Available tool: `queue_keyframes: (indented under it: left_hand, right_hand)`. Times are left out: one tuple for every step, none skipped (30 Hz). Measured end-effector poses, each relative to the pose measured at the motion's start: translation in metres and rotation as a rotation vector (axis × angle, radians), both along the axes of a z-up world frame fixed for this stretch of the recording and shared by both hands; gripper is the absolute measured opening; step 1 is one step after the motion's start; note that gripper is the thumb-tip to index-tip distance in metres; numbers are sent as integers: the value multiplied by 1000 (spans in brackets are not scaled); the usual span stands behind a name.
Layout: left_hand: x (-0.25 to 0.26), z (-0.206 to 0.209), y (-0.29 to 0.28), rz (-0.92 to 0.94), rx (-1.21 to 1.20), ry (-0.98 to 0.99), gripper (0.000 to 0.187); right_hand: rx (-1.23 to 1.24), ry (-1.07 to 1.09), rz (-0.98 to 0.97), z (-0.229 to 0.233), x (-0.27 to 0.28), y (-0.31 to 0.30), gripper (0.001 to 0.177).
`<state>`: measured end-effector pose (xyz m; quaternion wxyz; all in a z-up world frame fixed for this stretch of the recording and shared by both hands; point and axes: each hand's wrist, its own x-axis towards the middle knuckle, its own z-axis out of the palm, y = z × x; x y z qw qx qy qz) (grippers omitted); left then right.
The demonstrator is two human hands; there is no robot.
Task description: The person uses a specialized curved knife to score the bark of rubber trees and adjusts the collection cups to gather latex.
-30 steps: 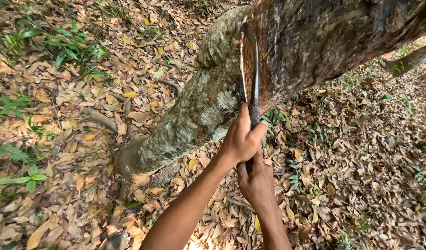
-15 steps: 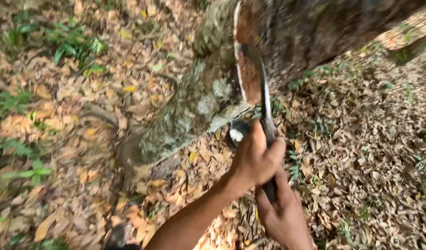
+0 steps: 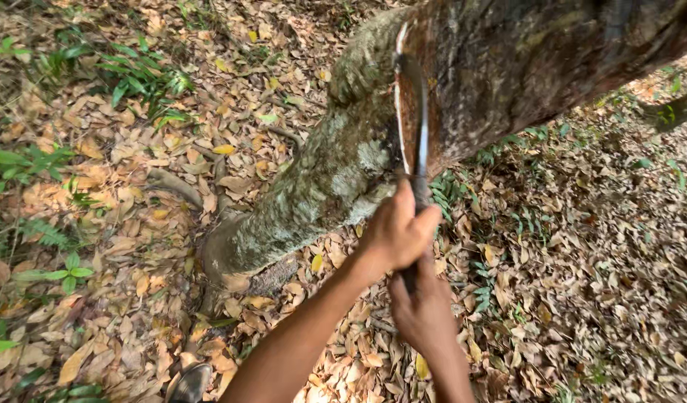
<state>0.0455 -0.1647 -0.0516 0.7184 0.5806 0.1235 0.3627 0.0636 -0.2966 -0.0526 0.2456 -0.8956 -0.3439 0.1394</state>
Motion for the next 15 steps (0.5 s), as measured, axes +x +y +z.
queue_keyframes:
  left_hand:
    - [-1, 1, -7, 3, 43, 21, 13]
    - [-2, 0, -15, 3, 34, 31, 13]
    - [-3, -1, -24, 90, 105, 71, 13]
    - [-3, 2, -28, 168, 188, 101, 14]
    - [-2, 3, -28, 160, 191, 101, 14]
    - [0, 2, -25, 107, 170, 120, 15]
    - [3, 1, -23, 54, 149, 139, 16]
    - [9, 1, -21, 45, 148, 138, 16]
    - [15, 1, -18, 105, 102, 34, 18]
    - [16, -4, -19, 166, 51, -59, 19]
    - [10, -11, -37, 159, 46, -50, 19]
    - [2, -12, -57, 66, 21, -17, 19]
    - [-3, -12, -65, -26, -2, 18, 19]
    - [-1, -11, -67, -10, -14, 18, 19]
    - [4, -12, -67, -33, -17, 1, 20]
  right_hand:
    - [-7, 55, -14, 6, -1, -9, 47]
    - [-16, 65, -13, 10, -3, -14, 47]
    - [-8, 30, 7, 14, -4, -19, 49]
    - [11, -14, 18, 18, -5, -23, 51]
    - [14, -13, 11, 20, -5, -26, 51]
    - [30, -16, 10, 20, -1, -30, 57]
    - [47, -19, 10, 17, 4, -34, 62]
    - [44, -20, 1, 7, 12, -29, 62]
    - [-44, -78, 45, -6, 24, -16, 50]
    - [-136, -125, 92, -17, 31, -15, 41]
    - [-142, -115, 85, -19, 31, -37, 41]
    - [63, -244, 257, -13, 29, -58, 48]
    - [267, -375, 429, -8, 26, -69, 57]
    - [259, -371, 447, -4, 28, -75, 57]
    - [74, -195, 250, -1, 31, -78, 57]
